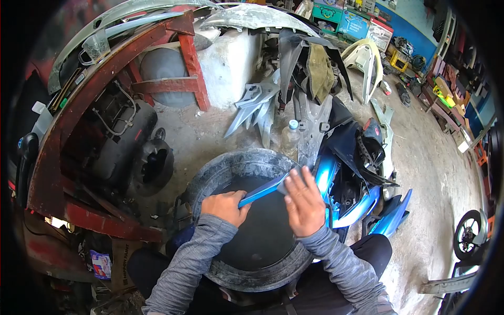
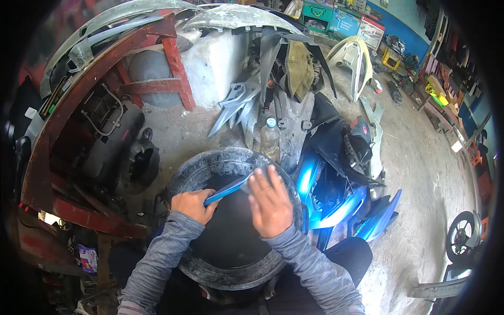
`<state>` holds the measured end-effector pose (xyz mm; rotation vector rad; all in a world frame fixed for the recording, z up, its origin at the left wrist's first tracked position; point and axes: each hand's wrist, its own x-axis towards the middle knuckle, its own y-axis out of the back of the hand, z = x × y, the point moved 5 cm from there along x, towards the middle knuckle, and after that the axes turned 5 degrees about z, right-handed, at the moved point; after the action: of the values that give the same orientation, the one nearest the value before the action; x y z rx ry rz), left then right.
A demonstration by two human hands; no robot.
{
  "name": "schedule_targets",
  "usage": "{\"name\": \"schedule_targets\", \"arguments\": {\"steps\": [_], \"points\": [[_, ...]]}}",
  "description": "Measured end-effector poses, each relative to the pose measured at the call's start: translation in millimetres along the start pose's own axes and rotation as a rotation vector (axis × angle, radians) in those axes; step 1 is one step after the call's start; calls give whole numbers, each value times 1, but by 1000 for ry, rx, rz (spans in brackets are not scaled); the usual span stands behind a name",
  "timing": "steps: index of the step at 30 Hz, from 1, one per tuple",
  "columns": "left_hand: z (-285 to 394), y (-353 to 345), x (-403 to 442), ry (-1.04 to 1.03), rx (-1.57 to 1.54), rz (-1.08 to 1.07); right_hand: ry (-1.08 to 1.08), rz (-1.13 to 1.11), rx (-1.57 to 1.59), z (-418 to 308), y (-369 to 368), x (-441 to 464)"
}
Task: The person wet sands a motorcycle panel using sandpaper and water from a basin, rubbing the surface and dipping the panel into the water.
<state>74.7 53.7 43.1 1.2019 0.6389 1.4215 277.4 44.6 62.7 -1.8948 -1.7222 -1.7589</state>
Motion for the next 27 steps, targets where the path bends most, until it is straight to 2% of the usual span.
{"name": "schedule_targets", "arguments": {"steps": [2, 6, 8, 11, 14, 16, 18, 20, 22, 27], "points": [[3, -1, -1, 2, 8, -40, -82, 50, -12, 14, 0, 7], [1, -2, 0, -5, 3, -10, -25, 0, 2, -12, 0, 0], [1, -1, -2, -20, -6, 2, -26, 4, -4, -3, 0, -1], [1, -1, -1, 2, 3, -11, -108, 59, 12, 7, 0, 10], [-1, 1, -1, -16, -29, 31, 1, -4, 18, -15, -1, -2], [0, 1, -2, -27, -20, 27, -5, -4, 24, -5, -3, -3], [1, 0, -3, -22, -21, 28, -105, 79, 5, 11, -3, 5], [3, 0, -2, -22, -14, 10, -96, 61, 14, 1, -4, 7], [3, -2, -2, -26, -18, 13, 3, -31, 31, -19, -6, 1], [1, -1, -3, -30, -37, 29, -87, 76, 33, 6, -7, 5]]}}
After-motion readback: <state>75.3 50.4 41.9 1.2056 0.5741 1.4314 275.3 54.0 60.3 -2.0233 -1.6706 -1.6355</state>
